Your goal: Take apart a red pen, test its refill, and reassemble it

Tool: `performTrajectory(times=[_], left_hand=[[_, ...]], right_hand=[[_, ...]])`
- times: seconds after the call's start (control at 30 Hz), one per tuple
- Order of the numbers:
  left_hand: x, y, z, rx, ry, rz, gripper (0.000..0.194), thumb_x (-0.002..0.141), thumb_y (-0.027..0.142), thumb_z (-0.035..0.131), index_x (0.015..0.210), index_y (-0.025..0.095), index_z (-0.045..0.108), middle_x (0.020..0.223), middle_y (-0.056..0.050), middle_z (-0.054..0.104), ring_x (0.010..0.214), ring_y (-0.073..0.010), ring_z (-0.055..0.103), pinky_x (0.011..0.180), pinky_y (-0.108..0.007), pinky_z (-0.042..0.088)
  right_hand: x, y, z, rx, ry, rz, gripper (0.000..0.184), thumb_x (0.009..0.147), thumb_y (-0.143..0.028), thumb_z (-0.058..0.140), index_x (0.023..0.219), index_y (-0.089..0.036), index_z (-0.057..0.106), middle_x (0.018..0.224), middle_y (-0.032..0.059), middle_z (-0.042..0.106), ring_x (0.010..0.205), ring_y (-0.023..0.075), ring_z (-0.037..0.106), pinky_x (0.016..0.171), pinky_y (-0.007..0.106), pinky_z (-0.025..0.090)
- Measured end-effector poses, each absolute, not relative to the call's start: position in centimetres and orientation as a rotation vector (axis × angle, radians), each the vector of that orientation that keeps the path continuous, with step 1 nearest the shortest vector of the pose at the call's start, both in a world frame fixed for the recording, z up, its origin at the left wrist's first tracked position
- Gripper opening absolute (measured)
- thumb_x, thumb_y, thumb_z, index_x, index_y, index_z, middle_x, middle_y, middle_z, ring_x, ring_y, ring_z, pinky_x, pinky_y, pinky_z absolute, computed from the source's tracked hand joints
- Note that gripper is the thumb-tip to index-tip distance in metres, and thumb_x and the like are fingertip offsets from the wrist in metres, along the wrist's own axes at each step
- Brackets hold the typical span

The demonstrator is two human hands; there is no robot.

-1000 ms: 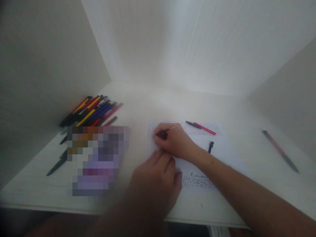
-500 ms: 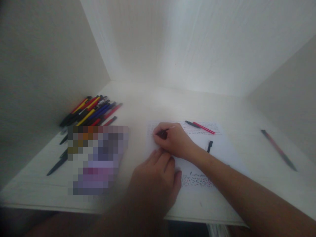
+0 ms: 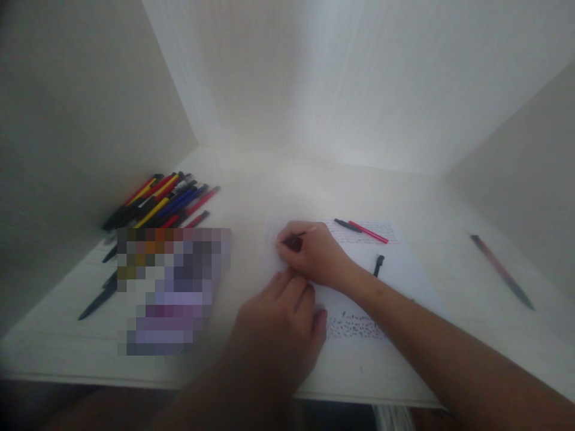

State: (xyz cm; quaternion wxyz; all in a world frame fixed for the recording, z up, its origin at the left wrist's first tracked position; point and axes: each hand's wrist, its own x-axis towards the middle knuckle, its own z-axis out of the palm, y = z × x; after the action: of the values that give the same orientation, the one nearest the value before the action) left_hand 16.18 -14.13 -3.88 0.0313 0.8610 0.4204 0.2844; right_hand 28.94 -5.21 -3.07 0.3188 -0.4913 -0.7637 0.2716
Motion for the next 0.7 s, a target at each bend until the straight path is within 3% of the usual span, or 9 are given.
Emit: performTrajectory(times=[0.7], left_hand=[[16.05,-14.15,-3.8,2.666,1.297,0.819,0.014,0.079,0.02,0.069,0.088,0.009,0.071,0.088,-0.01,0.067,0.09,-0.0291,0.064,0.086,-0.046,0.058]], right_hand=[[28.96,-5.12,-3.43,-1.238,-2.024,0.69,0.008,0.078,-0.015,0.062,0.079,-0.017,0.069,0.078,0.0024,0.069,0.069,0.0138,0.062,0.066,0.028,0.051]])
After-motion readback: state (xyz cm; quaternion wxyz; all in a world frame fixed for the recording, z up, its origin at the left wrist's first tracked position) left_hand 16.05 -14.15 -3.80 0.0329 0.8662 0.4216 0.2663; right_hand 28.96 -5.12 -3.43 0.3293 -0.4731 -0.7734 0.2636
